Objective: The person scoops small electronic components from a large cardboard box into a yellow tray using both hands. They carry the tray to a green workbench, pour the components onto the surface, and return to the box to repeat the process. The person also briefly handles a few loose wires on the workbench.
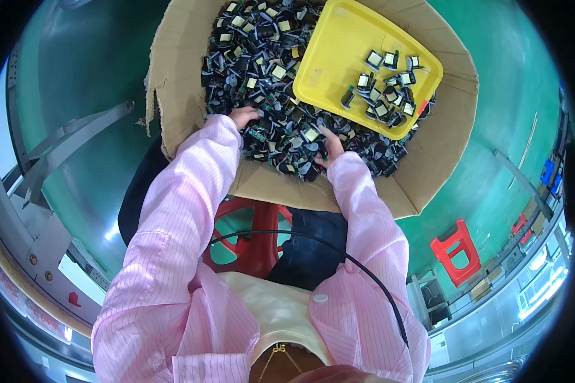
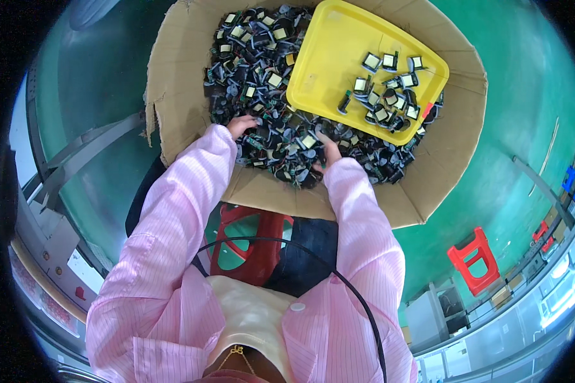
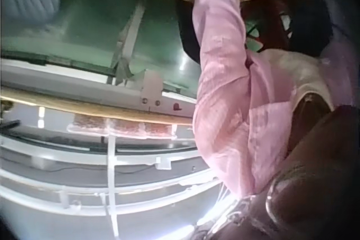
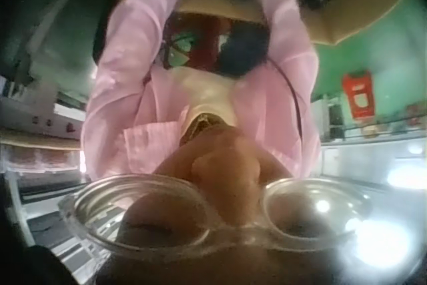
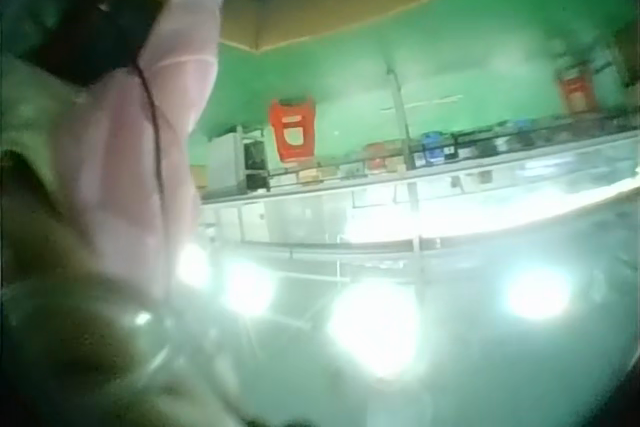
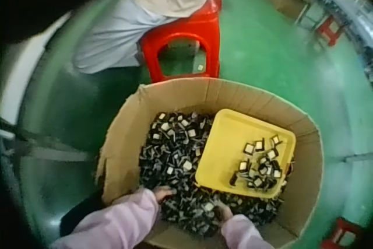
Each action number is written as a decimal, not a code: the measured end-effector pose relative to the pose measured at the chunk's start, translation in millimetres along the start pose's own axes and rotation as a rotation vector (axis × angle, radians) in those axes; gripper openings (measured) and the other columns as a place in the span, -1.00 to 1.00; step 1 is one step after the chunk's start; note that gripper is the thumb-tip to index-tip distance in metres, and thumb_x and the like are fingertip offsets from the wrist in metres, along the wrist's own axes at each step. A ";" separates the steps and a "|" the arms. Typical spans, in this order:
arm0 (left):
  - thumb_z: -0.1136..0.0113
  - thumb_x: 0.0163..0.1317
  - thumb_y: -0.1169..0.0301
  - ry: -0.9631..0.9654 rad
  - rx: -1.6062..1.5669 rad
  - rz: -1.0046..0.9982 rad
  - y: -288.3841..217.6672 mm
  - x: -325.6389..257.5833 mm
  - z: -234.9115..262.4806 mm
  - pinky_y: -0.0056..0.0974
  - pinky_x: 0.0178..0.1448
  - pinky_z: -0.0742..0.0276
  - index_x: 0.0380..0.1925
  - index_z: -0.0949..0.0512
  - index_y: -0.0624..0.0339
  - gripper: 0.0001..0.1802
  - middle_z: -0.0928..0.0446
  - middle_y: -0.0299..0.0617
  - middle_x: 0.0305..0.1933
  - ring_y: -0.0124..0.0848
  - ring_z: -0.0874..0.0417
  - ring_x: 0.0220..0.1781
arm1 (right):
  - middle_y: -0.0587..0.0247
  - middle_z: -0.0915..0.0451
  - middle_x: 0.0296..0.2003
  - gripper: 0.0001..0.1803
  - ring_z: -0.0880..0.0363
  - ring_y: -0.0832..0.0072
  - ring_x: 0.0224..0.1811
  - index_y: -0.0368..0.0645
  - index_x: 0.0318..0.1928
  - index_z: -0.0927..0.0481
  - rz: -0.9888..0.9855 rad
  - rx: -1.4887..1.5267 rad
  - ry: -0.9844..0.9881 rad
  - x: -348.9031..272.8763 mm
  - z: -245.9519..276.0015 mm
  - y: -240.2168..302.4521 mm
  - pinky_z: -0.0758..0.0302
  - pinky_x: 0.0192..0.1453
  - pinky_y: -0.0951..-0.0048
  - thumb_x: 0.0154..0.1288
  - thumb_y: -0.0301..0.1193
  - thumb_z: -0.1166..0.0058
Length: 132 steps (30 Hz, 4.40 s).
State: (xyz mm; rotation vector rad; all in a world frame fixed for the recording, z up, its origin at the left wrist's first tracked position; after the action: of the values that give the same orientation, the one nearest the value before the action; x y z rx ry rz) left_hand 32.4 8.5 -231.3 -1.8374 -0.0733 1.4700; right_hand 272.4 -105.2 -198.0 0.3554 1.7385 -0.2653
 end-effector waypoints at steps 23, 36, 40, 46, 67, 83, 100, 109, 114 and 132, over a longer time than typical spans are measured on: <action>-0.11 0.14 0.19 0.276 -0.877 0.095 -206.5 -73.2 -106.4 -0.19 -0.03 -0.51 -0.14 -0.48 0.15 -0.65 -0.55 -0.18 -0.17 -0.35 -0.59 -0.19 | 0.30 -0.31 0.10 -0.50 -0.37 0.35 0.07 0.07 0.20 -0.21 0.710 0.074 0.196 -199.8 -62.5 160.9 -0.58 -0.25 0.22 0.24 -0.23 0.11; -0.20 -0.01 0.15 -0.433 0.125 0.037 -114.3 -29.2 52.1 -0.17 0.07 -0.39 -0.07 -0.44 0.24 -0.47 -0.47 -0.01 -0.02 -0.29 -0.49 0.00 | -0.23 -0.33 0.08 -0.27 -0.39 -0.06 0.04 0.10 0.24 -0.15 0.362 -1.251 -0.756 -121.6 98.9 107.9 -0.33 0.11 0.24 0.05 0.00 -0.01; -0.18 -0.05 0.02 -0.374 0.463 0.068 33.5 30.1 67.6 -0.21 0.15 -0.29 0.02 -0.41 0.23 -0.32 -0.44 0.03 0.03 -0.15 -0.42 0.09 | -0.34 -0.17 0.16 -0.02 -0.22 -0.10 0.18 0.22 0.33 0.17 0.277 -1.088 -0.925 -64.9 159.8 75.9 -0.15 0.25 0.17 -0.04 0.05 -0.07; 0.07 -0.07 -0.32 -0.006 0.838 0.248 18.2 -2.5 -31.4 -0.17 0.23 -0.20 -0.03 -0.42 0.42 -0.06 -0.38 0.17 0.08 -0.02 -0.38 0.14 | -0.44 0.14 0.24 0.04 0.02 -0.29 0.26 0.28 0.32 0.04 0.179 -1.207 -0.842 -29.2 103.0 63.1 0.03 0.31 0.00 -0.20 0.26 -0.04; -0.32 -0.29 0.07 -0.053 0.152 0.024 1.9 20.4 -71.6 -0.33 0.19 -0.25 0.04 -0.40 0.21 -0.19 -0.49 0.01 -0.02 -0.17 -0.45 0.08 | -0.22 -0.23 0.14 -0.13 -0.28 0.05 0.12 -0.04 0.14 -0.36 0.434 -0.420 -0.388 -1.6 51.9 60.5 -0.16 0.23 0.35 -0.24 0.11 -0.12; -0.27 -0.17 0.06 0.130 0.187 0.038 -19.7 18.7 -96.4 -0.37 0.17 -0.23 0.01 -0.44 0.30 -0.27 -0.47 -0.02 0.02 -0.27 -0.45 0.07 | 0.35 -0.54 -0.34 -0.63 -0.49 0.46 -0.37 -0.01 -0.20 -0.55 0.316 -0.188 -0.504 1.8 62.4 55.0 -0.43 -0.32 0.36 -0.03 -0.13 -0.09; -0.32 -0.07 0.18 0.204 -0.407 0.093 -32.8 -21.8 -125.8 -0.39 0.02 -0.33 -0.16 -0.51 0.18 -0.53 -0.53 -0.27 -0.17 -0.50 -0.49 -0.13 | 0.27 -0.60 -0.32 -0.61 -0.57 0.51 -0.36 -0.13 -0.13 -0.52 0.171 0.092 -0.109 -17.6 1.1 42.2 -0.53 -0.33 0.47 0.14 -0.13 -0.05; -0.23 0.02 0.17 0.134 -0.658 0.140 -104.4 -71.7 -126.8 -0.40 -0.43 -0.45 -0.24 -0.54 0.13 -0.65 -0.58 -0.29 -0.36 -0.50 -0.59 -0.41 | 0.26 -0.59 -0.38 -0.67 -0.56 0.51 -0.42 -0.15 -0.23 -0.57 0.455 0.283 -0.122 -68.9 9.2 60.6 -0.46 -0.37 0.54 0.07 -0.19 -0.14; -0.17 0.09 0.13 0.185 -0.850 0.107 -181.4 -65.1 -125.0 -0.22 -0.28 -0.50 -0.23 -0.52 -0.01 -0.71 -0.57 -0.37 -0.31 -0.47 -0.58 -0.32 | 0.31 -0.58 -0.32 -0.72 -0.55 0.48 -0.31 -0.10 -0.16 -0.51 0.620 0.323 -0.095 -148.3 -10.8 120.5 -0.47 -0.21 0.42 0.19 -0.22 -0.02; -0.14 -0.07 -0.07 -0.481 0.443 0.239 -18.3 -4.6 36.2 -0.15 0.24 -0.16 0.21 -0.11 0.22 -0.09 -0.34 0.20 0.04 0.03 -0.32 0.14 | -0.11 -0.29 0.14 -0.23 -0.28 0.03 0.17 -0.04 0.23 -0.20 0.327 -0.706 -0.733 6.2 190.4 20.5 -0.23 0.20 0.35 0.04 0.03 0.01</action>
State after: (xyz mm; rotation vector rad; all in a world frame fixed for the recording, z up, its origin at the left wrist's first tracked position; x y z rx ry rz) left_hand 7.3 37.9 -218.4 -1.1453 0.2279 1.8930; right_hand 452.2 -155.9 -240.8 0.0019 0.9378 0.4150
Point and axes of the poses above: each hand's wrist, its own x-axis towards the middle knuckle, its own z-axis out of the back of the hand, y = z × x, the point moved 10 cm from there along x, towards the middle knuckle
